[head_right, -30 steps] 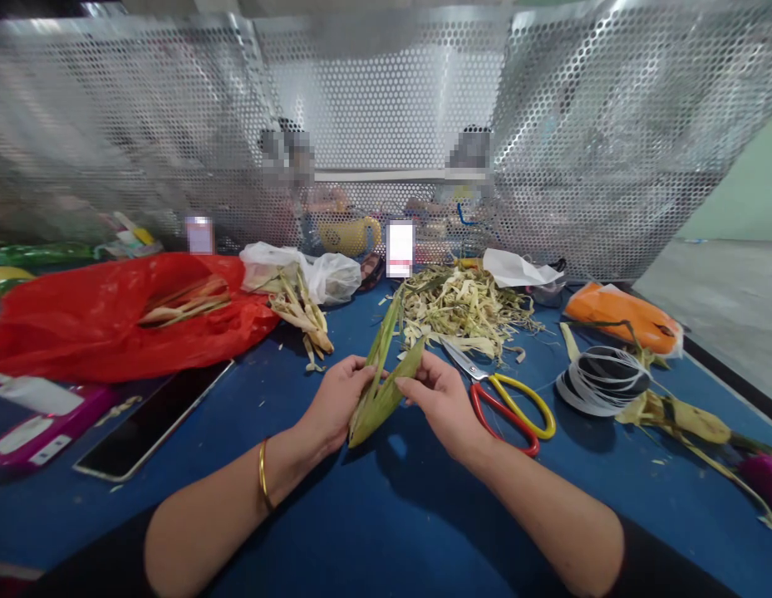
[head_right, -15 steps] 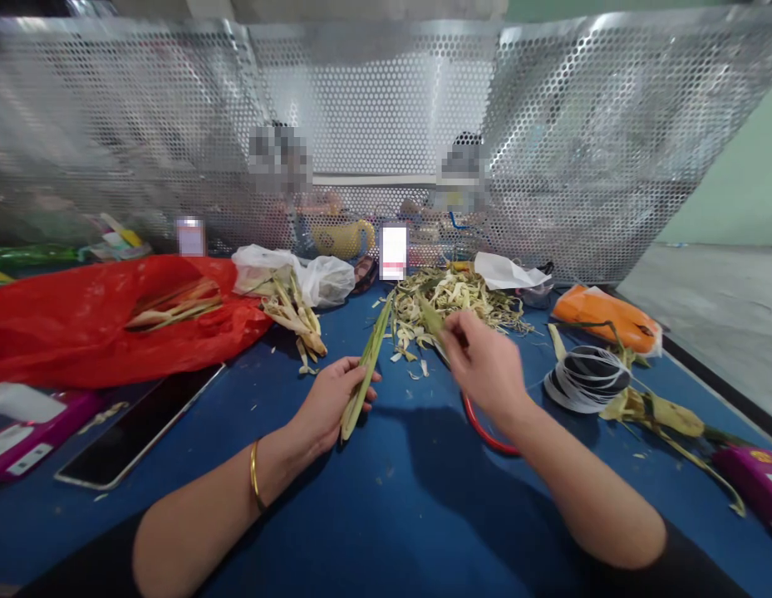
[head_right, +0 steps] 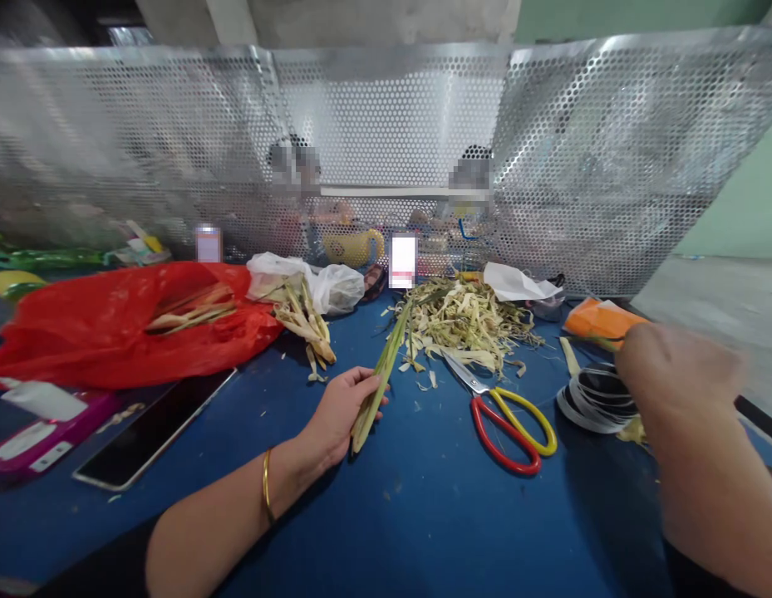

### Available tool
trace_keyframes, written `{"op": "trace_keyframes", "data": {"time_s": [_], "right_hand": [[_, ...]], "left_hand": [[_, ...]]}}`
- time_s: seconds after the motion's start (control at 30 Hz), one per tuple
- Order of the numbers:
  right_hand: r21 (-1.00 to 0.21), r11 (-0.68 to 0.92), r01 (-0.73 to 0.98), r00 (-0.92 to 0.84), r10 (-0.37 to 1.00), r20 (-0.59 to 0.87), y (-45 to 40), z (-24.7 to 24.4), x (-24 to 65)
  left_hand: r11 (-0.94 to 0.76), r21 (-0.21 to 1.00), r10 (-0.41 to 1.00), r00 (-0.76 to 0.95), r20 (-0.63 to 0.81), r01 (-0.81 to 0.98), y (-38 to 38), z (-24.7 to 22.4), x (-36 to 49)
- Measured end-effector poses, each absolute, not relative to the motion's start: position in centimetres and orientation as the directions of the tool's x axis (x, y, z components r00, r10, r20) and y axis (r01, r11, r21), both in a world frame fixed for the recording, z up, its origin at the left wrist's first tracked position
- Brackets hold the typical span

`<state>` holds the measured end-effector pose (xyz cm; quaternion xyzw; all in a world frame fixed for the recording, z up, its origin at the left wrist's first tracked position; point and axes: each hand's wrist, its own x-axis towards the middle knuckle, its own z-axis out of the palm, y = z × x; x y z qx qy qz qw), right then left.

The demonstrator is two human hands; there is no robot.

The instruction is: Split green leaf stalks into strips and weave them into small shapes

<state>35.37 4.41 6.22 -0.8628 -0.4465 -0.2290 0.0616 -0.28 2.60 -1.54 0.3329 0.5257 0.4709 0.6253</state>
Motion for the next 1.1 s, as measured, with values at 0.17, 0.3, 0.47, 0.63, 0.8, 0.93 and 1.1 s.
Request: {"op": "trace_keyframes", "data": {"time_s": [0.17,0.3,0.47,0.63,0.8,0.93,1.1], "right_hand": [[0.059,-0.212,0.975,0.136,0.79,0.597,2.8,6.8,26.9],[-0.516,0.29,0.806,-0.096,0.924,0.37,1.9,3.4,19.0],[-0.947,0.125,0.296,-0.071,0.992,0.108,1.9,-0.4,15.0],[-0.989,0.066,0.134,-0.089,0.994,0.055,2.0,-0.4,15.5],[-1.0,0.009,0.01,-0.132,0.991,0.008,2.0,-0.4,15.8],[-0.999,0.026,-0.033,-0.163,0.986,0.031,2.0,-0.6,15.7],[-0.999,0.035,-0.042,-0.178,0.983,0.042,2.1,-0.7,15.9]], "left_hand": [[0.308,0.929,0.949,-0.007,-0.316,-0.206,2.5,-1.9,-0.2],[0.261,0.95,0.964,0.004,-0.265,-0.172,2.0,-2.2,0.0],[0.203,0.971,0.978,0.069,-0.195,-0.129,1.0,-2.0,0.4],[0.282,0.944,0.956,0.128,-0.262,-0.173,0.9,-2.0,0.4],[0.436,0.845,0.897,0.221,-0.382,-0.31,1.4,-1.9,0.3],[0.498,0.783,0.865,0.282,-0.415,-0.373,1.5,-1.4,0.2],[0.502,0.779,0.859,0.321,-0.399,-0.376,1.7,-1.6,0.0]]}}
